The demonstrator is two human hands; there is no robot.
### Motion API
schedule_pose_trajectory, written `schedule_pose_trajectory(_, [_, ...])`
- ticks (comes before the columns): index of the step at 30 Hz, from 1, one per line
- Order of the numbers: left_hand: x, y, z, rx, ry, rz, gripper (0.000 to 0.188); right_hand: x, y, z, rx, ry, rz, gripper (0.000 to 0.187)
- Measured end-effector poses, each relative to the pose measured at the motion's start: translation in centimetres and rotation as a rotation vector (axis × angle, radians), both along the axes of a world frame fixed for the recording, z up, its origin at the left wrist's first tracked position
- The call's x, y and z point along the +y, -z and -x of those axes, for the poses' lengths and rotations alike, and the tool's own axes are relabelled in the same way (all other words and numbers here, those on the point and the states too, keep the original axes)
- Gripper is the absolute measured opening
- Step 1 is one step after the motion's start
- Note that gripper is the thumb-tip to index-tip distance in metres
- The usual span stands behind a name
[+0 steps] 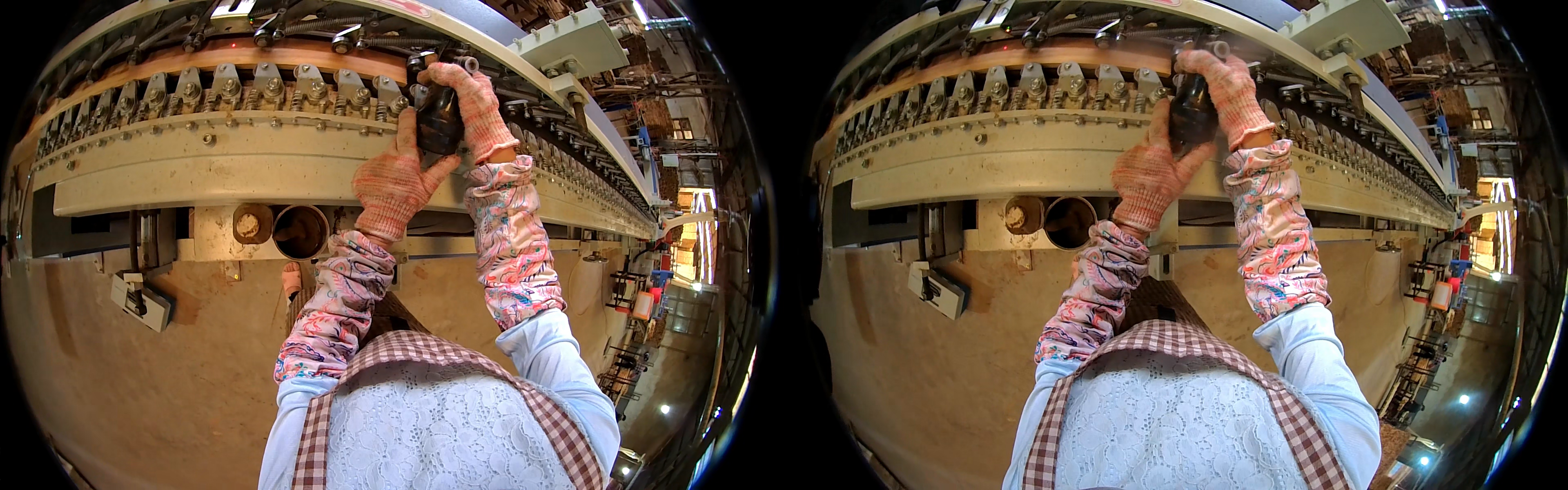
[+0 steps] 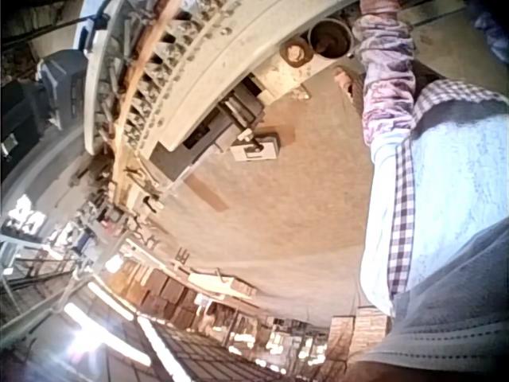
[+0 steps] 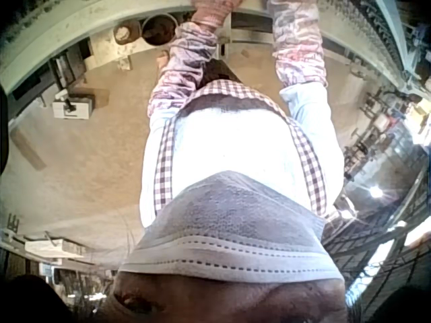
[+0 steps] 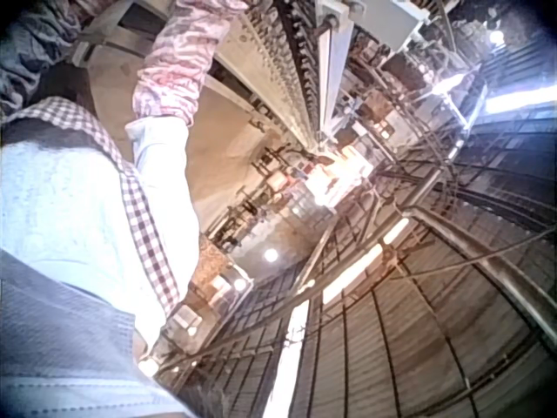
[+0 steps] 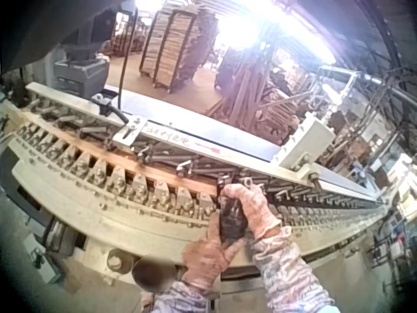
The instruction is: The person lubricates various parts of a large industrial woodworking machine using a black oil can. They move along the machine, applying oil to the control panel area, the conveyor chain, and the roller assembly.
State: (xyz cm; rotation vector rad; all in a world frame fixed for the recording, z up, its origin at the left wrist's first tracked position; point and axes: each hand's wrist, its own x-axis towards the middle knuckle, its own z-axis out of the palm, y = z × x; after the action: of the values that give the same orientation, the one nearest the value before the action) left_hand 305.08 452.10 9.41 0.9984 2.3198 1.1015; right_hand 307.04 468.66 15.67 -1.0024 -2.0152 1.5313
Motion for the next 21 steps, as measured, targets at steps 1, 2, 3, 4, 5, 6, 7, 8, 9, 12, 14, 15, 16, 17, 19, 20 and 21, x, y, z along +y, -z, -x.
schedule_pose_trajectory(1, [0.0, 0.0, 0.0, 0.006, 0.000, -0.005, 0.103, 0.0, 0.0, 0.0, -0.019, -0.006, -0.032, 0.037])
schedule_pose_trajectory(2, [0.0, 0.0, 0.0, 0.003, 0.003, -0.003, 0.103, 0.0, 0.0, 0.0, -0.013, -0.017, -0.031, 0.038])
schedule_pose_trajectory(3, [0.0, 0.0, 0.1, 0.000, 0.005, 0.000, 0.103, 0.0, 0.0, 0.0, -0.007, -0.028, -0.030, 0.038])
schedule_pose_trajectory(4, [0.0, 0.0, 0.1, -0.004, 0.007, 0.003, 0.103, 0.1, 0.0, 0.0, -0.001, -0.039, -0.029, 0.038])
schedule_pose_trajectory(5, [0.0, 0.0, 0.2, -0.007, 0.009, 0.000, 0.104, 0.0, -0.1, 0.0, 0.008, -0.033, -0.006, 0.038])
schedule_pose_trajectory(6, [0.0, 0.0, 0.2, -0.010, 0.012, -0.002, 0.104, -0.1, -0.3, 0.1, 0.016, -0.027, 0.018, 0.038])
schedule_pose_trajectory(7, [0.0, -0.1, 0.3, -0.013, 0.013, -0.005, 0.104, -0.2, -0.5, 0.2, 0.025, -0.022, 0.042, 0.040])
schedule_pose_trajectory(8, [-0.1, -0.1, 0.3, -0.005, 0.011, -0.001, 0.104, -0.4, -0.6, 0.2, 0.000, -0.036, -0.001, 0.037])
schedule_pose_trajectory(9, [-0.1, -0.1, 0.2, 0.004, 0.008, 0.003, 0.104, -0.5, -0.8, 0.1, -0.025, -0.051, -0.043, 0.036])
schedule_pose_trajectory(12, [0.0, 0.0, 0.1, 0.009, 0.008, -0.001, 0.105, 0.1, -0.1, -0.1, -0.019, -0.040, -0.047, 0.033])
schedule_pose_trajectory(14, [0.1, 0.2, 0.0, 0.015, 0.005, -0.004, 0.105, 0.6, 0.4, 0.0, -0.020, -0.018, -0.038, 0.032])
schedule_pose_trajectory(15, [0.1, 0.3, 0.0, 0.023, 0.001, -0.002, 0.106, 0.8, 0.5, 0.1, -0.036, -0.010, -0.048, 0.032])
schedule_pose_trajectory(16, [0.1, 0.4, 0.0, 0.031, -0.003, -0.001, 0.106, 0.9, 0.6, 0.1, -0.053, 0.000, -0.058, 0.032])
schedule_pose_trajectory(17, [0.0, 0.2, 0.0, 0.030, 0.000, 0.009, 0.106, 0.8, 0.6, 0.1, -0.049, 0.000, -0.037, 0.035])
schedule_pose_trajectory(19, [-0.1, -0.1, 0.1, 0.028, 0.004, 0.028, 0.106, 0.7, 0.5, 0.2, -0.043, 0.001, 0.004, 0.043])
schedule_pose_trajectory(20, [-0.1, -0.1, 0.1, 0.031, 0.004, 0.017, 0.106, 0.8, 0.6, 0.2, -0.029, 0.012, 0.001, 0.042])
schedule_pose_trajectory(21, [-0.1, 0.0, 0.0, 0.034, 0.004, 0.007, 0.105, 1.0, 0.8, 0.2, -0.015, 0.023, -0.001, 0.041])
